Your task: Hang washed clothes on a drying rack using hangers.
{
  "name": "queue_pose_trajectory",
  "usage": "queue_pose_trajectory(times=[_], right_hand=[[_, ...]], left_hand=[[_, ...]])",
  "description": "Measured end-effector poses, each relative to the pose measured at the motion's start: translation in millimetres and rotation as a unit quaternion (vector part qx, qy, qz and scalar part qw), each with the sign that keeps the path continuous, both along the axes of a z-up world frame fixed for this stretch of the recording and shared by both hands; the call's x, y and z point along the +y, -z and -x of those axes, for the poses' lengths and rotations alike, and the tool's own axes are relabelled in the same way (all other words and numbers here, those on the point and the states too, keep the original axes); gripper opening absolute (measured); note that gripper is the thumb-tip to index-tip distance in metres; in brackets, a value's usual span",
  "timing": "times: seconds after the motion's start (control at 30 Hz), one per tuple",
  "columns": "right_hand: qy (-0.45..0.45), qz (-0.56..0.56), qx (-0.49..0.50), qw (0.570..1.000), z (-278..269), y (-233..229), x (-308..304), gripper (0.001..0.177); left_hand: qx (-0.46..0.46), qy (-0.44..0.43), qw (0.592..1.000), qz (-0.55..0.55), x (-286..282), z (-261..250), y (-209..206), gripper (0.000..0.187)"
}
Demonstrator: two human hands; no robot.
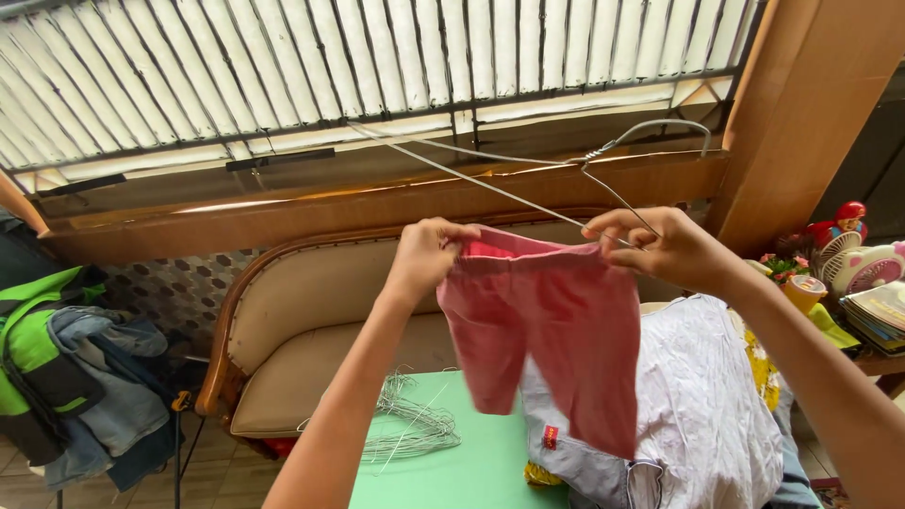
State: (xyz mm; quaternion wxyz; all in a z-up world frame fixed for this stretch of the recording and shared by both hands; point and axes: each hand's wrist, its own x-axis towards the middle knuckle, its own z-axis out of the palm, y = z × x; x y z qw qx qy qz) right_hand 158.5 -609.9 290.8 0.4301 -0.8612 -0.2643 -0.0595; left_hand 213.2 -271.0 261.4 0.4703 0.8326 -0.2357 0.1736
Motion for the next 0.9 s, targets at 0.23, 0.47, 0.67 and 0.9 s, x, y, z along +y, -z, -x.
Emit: queue_pose_trajectory(times=[0.23,0.47,0.67,0.9], right_hand=[[0.013,0.076,0.208,0.975,19.7,3.0,-40.2,0.046],[0.002,0.041,0.254,0.966,20.6,-1.1,-27.8,0.051],[-0.008,0.059,0.265,0.962,11.3,-1.4,-21.7,0.040],[-0.023,0.053,0.272,0.961,-2.3,4.6,18.6,0.047]], left_hand=[[-0.216,-0.025,0.975,-0.044,28.9,-20.3,-48.8,0.041],[-0.238,-0.166,0.952,-0.099,51.9,-37.0,-81.3,0.020],[-0.240,-0.224,0.934,-0.139,74.8,-50.7,-90.0,0.015],[-0.214,-0.112,0.957,-0.160,51.5,-63.7,-79.2,0.017]])
